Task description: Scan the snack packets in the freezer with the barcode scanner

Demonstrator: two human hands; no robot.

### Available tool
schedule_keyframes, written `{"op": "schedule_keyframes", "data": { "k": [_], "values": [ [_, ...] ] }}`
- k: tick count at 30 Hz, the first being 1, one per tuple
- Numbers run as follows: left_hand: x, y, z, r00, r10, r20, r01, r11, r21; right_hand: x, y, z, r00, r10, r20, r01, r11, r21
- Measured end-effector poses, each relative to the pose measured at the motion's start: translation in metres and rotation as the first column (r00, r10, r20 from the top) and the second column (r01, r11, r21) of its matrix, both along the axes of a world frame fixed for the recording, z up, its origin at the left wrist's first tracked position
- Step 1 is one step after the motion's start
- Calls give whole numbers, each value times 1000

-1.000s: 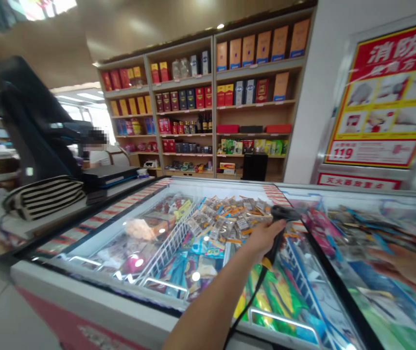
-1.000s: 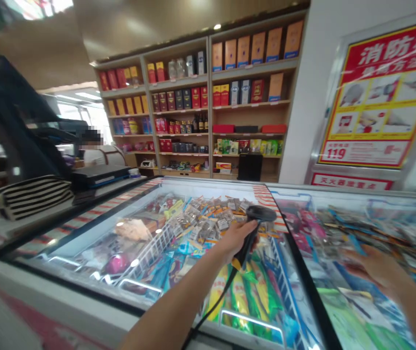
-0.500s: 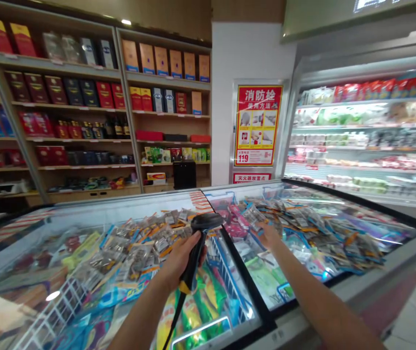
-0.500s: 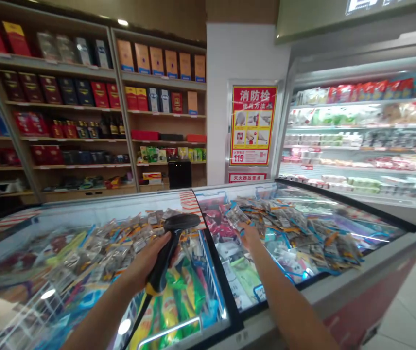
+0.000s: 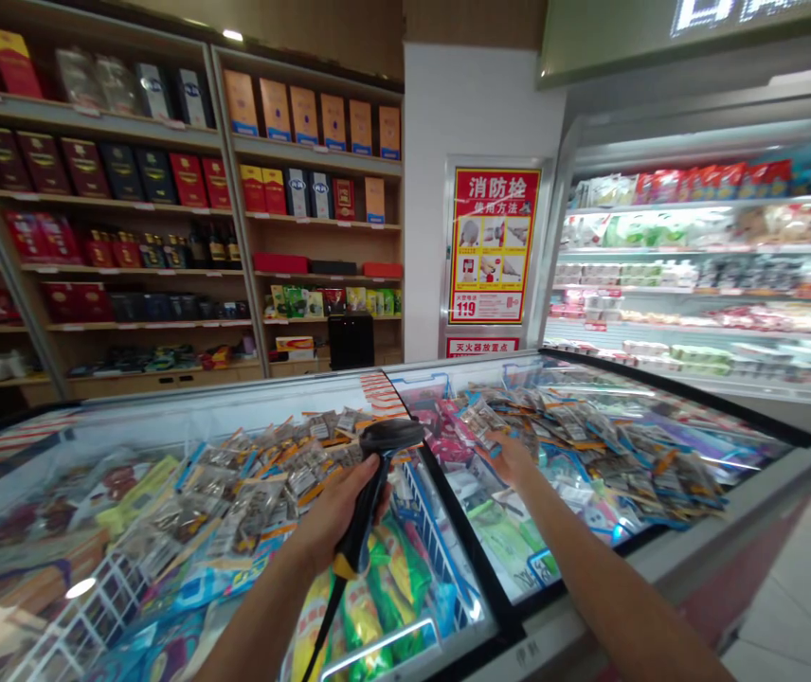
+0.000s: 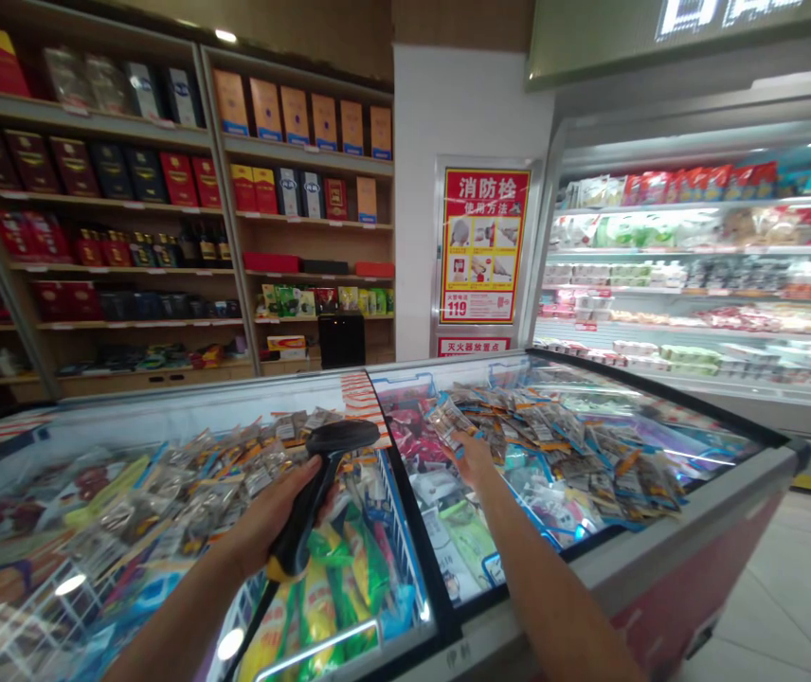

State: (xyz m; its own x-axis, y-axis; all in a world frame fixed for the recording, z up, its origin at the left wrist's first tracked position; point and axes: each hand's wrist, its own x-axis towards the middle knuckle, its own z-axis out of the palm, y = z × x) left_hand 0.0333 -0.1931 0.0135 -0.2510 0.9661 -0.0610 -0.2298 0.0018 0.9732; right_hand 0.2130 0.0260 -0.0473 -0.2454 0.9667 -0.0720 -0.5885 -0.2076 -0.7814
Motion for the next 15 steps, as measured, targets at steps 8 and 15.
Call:
{"op": "schedule_keyframes", "data": {
  "k": [8, 15],
  "values": [
    [0, -2, 1, 995, -45, -91, 43, 999, -23, 0, 3, -2, 998, 33, -48, -36, 998, -60],
    [-7, -2, 4, 958, -44, -282, 57, 998, 38, -1, 1, -1, 997, 65, -44, -69, 993, -96]
  ]
}}
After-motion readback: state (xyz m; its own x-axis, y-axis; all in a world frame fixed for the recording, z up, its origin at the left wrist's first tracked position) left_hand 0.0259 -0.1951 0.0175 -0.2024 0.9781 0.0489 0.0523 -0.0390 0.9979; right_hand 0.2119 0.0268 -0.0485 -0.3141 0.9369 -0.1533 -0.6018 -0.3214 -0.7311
